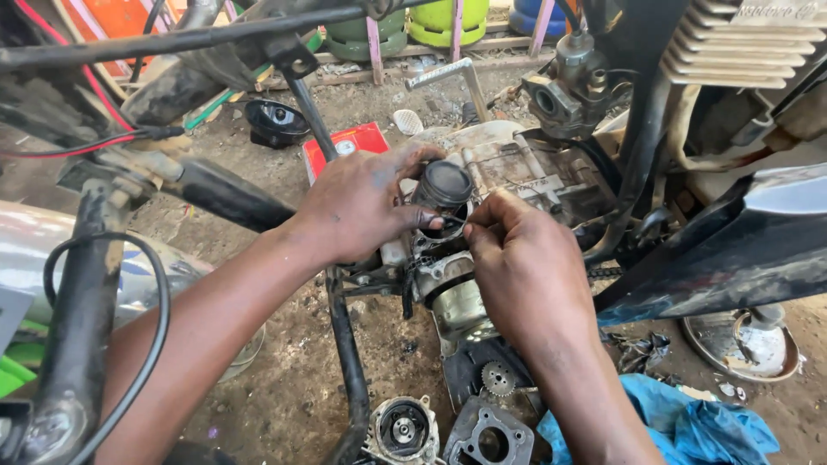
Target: Removing the cylinder block from a motorcycle engine and inspecting the piston assembly.
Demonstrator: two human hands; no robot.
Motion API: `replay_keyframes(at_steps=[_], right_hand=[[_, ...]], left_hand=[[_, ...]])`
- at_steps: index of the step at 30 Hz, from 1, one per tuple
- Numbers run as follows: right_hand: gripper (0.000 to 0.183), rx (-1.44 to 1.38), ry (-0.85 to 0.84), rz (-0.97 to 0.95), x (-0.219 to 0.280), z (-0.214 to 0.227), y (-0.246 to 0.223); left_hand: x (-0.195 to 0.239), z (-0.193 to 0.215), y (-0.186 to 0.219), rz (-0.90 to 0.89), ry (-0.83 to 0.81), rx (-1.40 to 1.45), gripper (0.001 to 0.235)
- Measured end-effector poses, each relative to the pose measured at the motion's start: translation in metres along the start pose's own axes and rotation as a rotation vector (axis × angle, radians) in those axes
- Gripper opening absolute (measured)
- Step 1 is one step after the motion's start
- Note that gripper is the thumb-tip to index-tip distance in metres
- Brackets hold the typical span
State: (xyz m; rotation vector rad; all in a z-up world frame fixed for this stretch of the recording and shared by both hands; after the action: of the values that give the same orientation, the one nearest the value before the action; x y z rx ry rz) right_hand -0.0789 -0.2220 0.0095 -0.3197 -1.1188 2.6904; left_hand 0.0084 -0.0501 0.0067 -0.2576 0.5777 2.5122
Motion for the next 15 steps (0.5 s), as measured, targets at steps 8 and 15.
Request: replay_keyframes(at_steps=[8,15], right_hand=[[0.013,0.01,0.101,0.128,-0.019,-0.015,0.012],[0.01,0.06,0.192,0.225,-0.036,-0.029,0.021]], left_hand=[[-0.01,-0.001,-0.005,-0.029,0.022,0.017,0.067],[-0.017,-0.002,-0.009,-0.039,0.01,0.012,0.066]])
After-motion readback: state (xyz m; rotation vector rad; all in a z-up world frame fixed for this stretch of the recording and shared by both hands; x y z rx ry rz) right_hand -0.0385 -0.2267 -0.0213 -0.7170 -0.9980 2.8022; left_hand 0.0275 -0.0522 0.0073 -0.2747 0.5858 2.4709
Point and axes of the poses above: each hand's wrist, its own x-axis away from the middle knuckle, its own z-axis out of the back of the hand, y = z × x, the point moved 2 cm from there along -x, towards the middle knuckle, and after that the axes turned 4 degrees about y, right-handed, at the moved point
